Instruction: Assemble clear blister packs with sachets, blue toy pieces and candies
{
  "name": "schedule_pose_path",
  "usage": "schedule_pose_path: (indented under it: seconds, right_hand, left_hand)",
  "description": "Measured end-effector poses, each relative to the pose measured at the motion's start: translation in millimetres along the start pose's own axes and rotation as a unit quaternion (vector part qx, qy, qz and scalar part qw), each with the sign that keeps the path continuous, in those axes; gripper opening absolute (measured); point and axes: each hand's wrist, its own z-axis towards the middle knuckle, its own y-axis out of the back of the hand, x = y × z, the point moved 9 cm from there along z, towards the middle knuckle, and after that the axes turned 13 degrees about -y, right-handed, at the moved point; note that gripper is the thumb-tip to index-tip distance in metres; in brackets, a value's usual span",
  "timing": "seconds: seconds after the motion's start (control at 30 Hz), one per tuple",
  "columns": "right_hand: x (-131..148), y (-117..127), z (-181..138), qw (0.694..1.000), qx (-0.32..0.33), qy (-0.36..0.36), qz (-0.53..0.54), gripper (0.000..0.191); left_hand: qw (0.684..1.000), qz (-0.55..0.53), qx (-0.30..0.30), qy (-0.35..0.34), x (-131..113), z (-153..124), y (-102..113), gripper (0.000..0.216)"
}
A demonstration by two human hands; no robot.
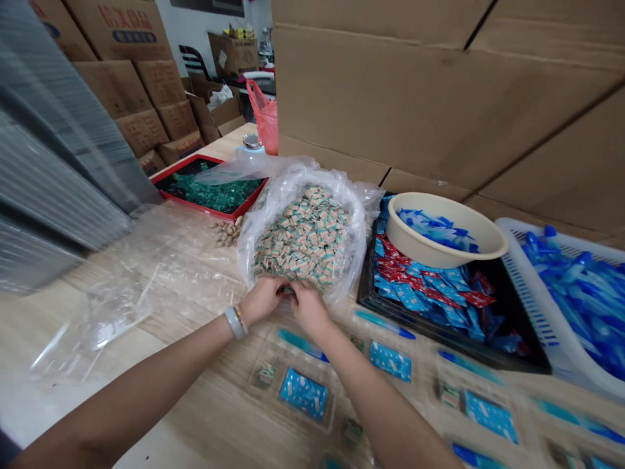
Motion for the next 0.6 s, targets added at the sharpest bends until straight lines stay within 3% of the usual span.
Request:
schedule_pose_path:
  seconds: [0.17,0.3,0.6]
  right_hand:
    - [-2,-1,-4,0.998,-0.024,-0.038,-0.038,0.025]
    - [4,2,-8,0.997,-0.053,-0.023,-0.057,0.022]
    - [-5,1,-2,0.997,-0.072,-0.019,-0.016,0.016]
  left_hand:
    - [1.000,0.022,0.000,-0.006,-2,1,2,0.019]
    - [0.999,-0.041,0.008,-0.034,-8,0,3,0.021]
    - [0.997,-0.042,-0.012,0.065,10,4,3,0.021]
